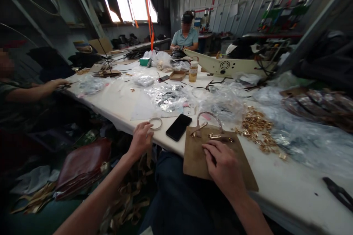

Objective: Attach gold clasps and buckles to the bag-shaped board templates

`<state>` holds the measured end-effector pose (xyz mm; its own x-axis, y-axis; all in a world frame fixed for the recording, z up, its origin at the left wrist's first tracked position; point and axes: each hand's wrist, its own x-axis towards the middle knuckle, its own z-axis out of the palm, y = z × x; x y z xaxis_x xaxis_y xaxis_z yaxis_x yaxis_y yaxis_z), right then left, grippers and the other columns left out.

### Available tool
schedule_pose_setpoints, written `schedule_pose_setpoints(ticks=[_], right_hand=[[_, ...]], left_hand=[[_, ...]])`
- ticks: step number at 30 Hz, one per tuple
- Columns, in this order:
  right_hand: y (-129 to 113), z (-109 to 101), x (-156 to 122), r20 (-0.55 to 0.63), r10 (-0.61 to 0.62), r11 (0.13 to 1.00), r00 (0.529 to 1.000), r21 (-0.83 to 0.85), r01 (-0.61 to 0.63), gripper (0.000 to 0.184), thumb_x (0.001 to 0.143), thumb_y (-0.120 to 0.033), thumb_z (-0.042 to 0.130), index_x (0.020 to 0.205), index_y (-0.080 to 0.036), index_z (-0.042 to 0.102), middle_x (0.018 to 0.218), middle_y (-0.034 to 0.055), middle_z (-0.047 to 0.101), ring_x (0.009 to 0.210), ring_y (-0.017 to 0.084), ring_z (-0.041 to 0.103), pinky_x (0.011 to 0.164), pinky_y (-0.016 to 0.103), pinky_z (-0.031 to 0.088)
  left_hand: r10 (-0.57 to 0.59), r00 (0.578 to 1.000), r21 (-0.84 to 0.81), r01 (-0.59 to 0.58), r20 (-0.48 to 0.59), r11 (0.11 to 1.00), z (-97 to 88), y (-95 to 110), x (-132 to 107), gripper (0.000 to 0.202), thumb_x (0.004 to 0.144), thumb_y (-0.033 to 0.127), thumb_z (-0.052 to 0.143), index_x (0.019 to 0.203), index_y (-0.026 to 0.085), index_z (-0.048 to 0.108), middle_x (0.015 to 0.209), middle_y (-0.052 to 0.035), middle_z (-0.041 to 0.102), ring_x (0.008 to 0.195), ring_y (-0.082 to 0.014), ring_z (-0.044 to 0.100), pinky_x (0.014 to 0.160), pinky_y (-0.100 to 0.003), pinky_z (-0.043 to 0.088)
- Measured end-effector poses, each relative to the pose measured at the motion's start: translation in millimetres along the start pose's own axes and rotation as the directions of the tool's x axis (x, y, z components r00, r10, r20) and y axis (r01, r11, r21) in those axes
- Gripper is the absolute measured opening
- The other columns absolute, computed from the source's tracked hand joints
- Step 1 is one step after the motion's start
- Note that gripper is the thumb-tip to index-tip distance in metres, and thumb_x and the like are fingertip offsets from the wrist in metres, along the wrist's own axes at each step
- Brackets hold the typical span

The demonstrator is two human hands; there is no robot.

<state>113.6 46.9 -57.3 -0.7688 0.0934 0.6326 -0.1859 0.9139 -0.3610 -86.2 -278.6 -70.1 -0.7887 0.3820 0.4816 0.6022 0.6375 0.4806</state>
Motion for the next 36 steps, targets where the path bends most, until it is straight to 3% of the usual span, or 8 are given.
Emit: schedule_pose_setpoints(ticks=[3, 8, 13, 16, 20, 28, 33, 36], right_hand=[[-1, -2, 1, 0.005, 0.019, 1.0, 1.0, 0.017, -0.019, 0.027, 0.116, -0.032, 0.053, 0.119, -0.022, 0.079, 0.126, 0.0108, 0.074, 0.115, 0.035, 0.071, 0.103, 0.055, 0.057], [-15, -7, 8, -0.017, 0.058, 0.998, 0.998, 0.036, -0.058, 0.027, 0.116, -0.029, 0.053, 0.124, -0.022, 0.078, 0.128, 0.0119, 0.074, 0.116, 0.035, 0.071, 0.104, 0.055, 0.059], [-67, -5, 38, -0.04, 0.056, 0.966, 0.998, 0.255, -0.044, 0.028, 0.116, -0.022, 0.055, 0.136, -0.021, 0.073, 0.132, 0.013, 0.072, 0.122, 0.033, 0.07, 0.111, 0.05, 0.06], [-92, 6, 58, -0.031, 0.029, 0.906, 0.999, 0.423, -0.014, 0.033, 0.115, -0.022, 0.062, 0.147, -0.02, 0.068, 0.135, 0.0133, 0.069, 0.12, 0.031, 0.071, 0.11, 0.046, 0.062], [-106, 19, 71, -0.065, -0.011, 0.865, 0.998, 0.5, 0.042, 0.04, 0.115, -0.018, 0.065, 0.155, -0.021, 0.065, 0.143, 0.0128, 0.066, 0.132, 0.03, 0.066, 0.118, 0.043, 0.058], [-109, 20, 68, -0.167, -0.007, 0.813, 0.986, 0.573, 0.103, 0.022, 0.114, -0.01, 0.066, 0.127, -0.021, 0.081, 0.129, 0.0088, 0.074, 0.117, 0.024, 0.073, 0.104, 0.033, 0.063], [-108, 16, 70, -0.093, 0.01, 0.819, 0.996, 0.571, 0.045, 0.019, 0.108, -0.002, 0.075, 0.112, -0.019, 0.082, 0.119, 0.0055, 0.076, 0.106, 0.02, 0.076, 0.098, 0.027, 0.062], [-107, 19, 69, 0.001, -0.022, 0.872, 1.0, 0.489, 0.019, 0.018, 0.107, 0.001, 0.076, 0.111, -0.016, 0.079, 0.119, 0.0054, 0.076, 0.108, 0.019, 0.076, 0.099, 0.024, 0.062]], left_hand=[[0.048, 0.993, 0.066, -0.055, 0.109, 0.996, -0.5, -2, 19, 0.019, 0.1, 0.015, 0.062, 0.11, 0.023, 0.075, 0.126, -0.0112, 0.074, 0.13, -0.0339, 0.063, 0.114, -0.054, 0.044], [0.073, 0.987, 0.069, -0.083, 0.146, 0.994, 1.0, 14, 33, 0.013, 0.099, 0.012, 0.059, 0.094, 0.021, 0.067, 0.112, -0.0104, 0.075, 0.119, -0.0323, 0.065, 0.109, -0.052, 0.04], [0.05, 0.999, -0.1, -0.049, 0.006, 0.994, -14.1, 60, 20, 0.009, 0.105, 0.018, 0.056, 0.104, 0.023, 0.063, 0.105, -0.0076, 0.074, 0.109, -0.0306, 0.067, 0.106, -0.048, 0.044], [0.132, 0.991, -0.169, -0.132, -0.011, 0.977, -28.5, 90, 6, 0.009, 0.111, 0.022, 0.054, 0.107, 0.024, 0.061, 0.105, -0.0068, 0.073, 0.105, -0.0292, 0.066, 0.102, -0.045, 0.048], [0.255, 0.967, -0.216, -0.245, 0.02, 0.945, -44.0, 114, -10, 0.012, 0.114, 0.02, 0.049, 0.108, 0.024, 0.059, 0.1, -0.0063, 0.07, 0.1, -0.0277, 0.064, 0.096, -0.043, 0.05], [0.225, 0.974, -0.239, -0.214, 0.02, 0.947, -47.9, 122, -20, 0.013, 0.115, 0.023, 0.049, 0.111, 0.024, 0.061, 0.105, -0.0076, 0.07, 0.104, -0.0277, 0.065, 0.092, -0.039, 0.055], [0.231, 0.973, -0.214, -0.224, 0.007, 0.951, -45.2, 120, -23, 0.013, 0.113, 0.029, 0.051, 0.114, 0.026, 0.064, 0.104, -0.0072, 0.073, 0.1, -0.0296, 0.069, 0.09, -0.042, 0.059], [0.233, 0.972, -0.214, -0.233, -0.023, 0.949, -37.8, 106, -28, 0.012, 0.108, 0.036, 0.057, 0.112, 0.028, 0.065, 0.101, -0.0073, 0.075, 0.096, -0.0325, 0.072, 0.089, -0.046, 0.061]])
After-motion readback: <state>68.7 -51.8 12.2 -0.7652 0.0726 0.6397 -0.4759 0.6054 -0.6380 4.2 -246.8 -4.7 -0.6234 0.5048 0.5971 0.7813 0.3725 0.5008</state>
